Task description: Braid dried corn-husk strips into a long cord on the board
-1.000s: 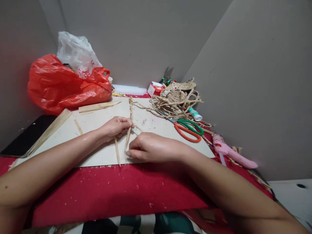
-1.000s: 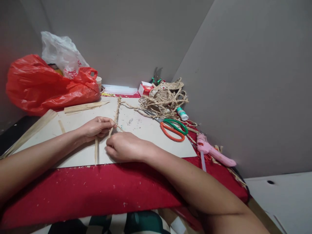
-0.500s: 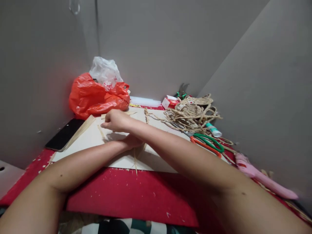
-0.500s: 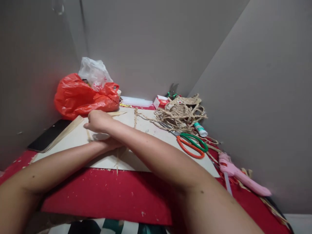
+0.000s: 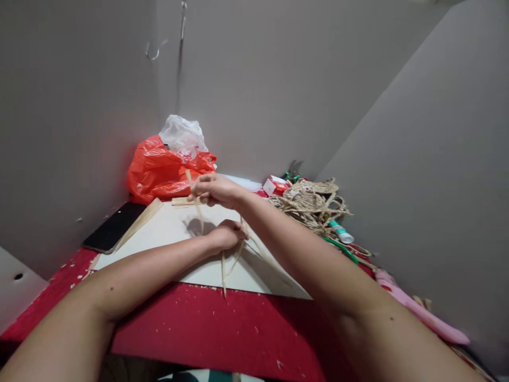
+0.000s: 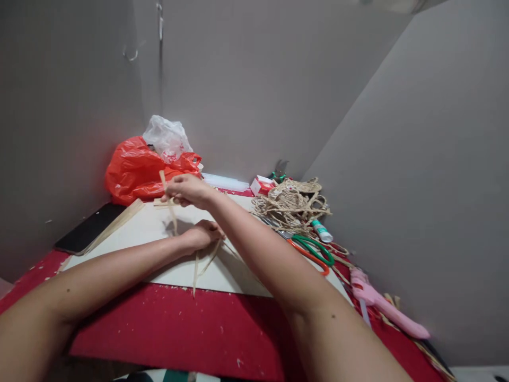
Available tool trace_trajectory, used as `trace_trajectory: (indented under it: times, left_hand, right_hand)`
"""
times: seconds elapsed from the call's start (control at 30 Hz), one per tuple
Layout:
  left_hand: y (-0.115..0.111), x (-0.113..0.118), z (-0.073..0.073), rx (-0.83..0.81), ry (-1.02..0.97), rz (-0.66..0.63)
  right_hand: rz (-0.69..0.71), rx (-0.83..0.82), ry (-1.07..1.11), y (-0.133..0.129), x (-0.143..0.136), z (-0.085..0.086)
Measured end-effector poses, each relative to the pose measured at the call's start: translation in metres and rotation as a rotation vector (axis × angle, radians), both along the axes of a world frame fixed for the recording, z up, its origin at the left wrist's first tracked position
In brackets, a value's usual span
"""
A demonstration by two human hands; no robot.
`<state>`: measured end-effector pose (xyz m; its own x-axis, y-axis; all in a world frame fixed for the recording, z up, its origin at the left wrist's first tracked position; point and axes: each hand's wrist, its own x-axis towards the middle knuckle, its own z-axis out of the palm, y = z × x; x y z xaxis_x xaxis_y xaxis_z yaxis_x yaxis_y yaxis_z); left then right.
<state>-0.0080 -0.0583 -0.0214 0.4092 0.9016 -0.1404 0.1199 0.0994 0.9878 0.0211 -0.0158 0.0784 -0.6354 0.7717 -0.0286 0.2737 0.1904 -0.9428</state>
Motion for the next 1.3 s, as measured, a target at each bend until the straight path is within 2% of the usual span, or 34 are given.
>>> trace_trajectory:
  times: [0.1, 0.2, 0.3, 0.4, 0.5, 0.63, 0.93, 1.13, 1.3]
  left_hand:
    - [0.000, 0.001, -0.002, -0.007, 0.022, -0.001]
    - [0.002, -0.001, 0.002, -0.071, -0.035, -0.077]
    - [0.004, -0.003, 0.007, -0.177, -0.111, -0.149]
    - [0.004, -0.004, 0.011, -0.228, -0.132, -0.159]
    - [0.003, -0.005, 0.013, -0.222, -0.104, -0.143]
    - [0.002, -0.005, 0.016, -0.194, -0.039, -0.142]
    - [0.001, -0.004, 0.018, -0.182, 0.004, -0.142]
    - [0.003, -0.004, 0.016, -0.183, -0.033, -0.152]
    - [0.004, -0.004, 0.015, -0.200, -0.052, -0.150]
  right_hand:
    - [-0.075, -0.151, 0.262, -0.011, 0.054, 0.017]
    - [-0.222, -0.156, 0.279, -0.032, 0.105, 0.020]
    - [-0.368, -0.104, 0.195, -0.053, 0.142, 0.003]
    - [-0.423, -0.079, 0.102, -0.070, 0.161, -0.025]
    - [-0.437, -0.069, 0.024, -0.081, 0.163, -0.051]
    - [-0.463, 0.037, -0.088, -0.085, 0.154, -0.068]
    - [-0.488, 0.369, -0.332, -0.079, 0.150, -0.081]
    - [-0.496, 0.421, -0.325, -0.082, 0.149, -0.082]
    - [-0.539, 0.464, -0.338, -0.077, 0.148, -0.090]
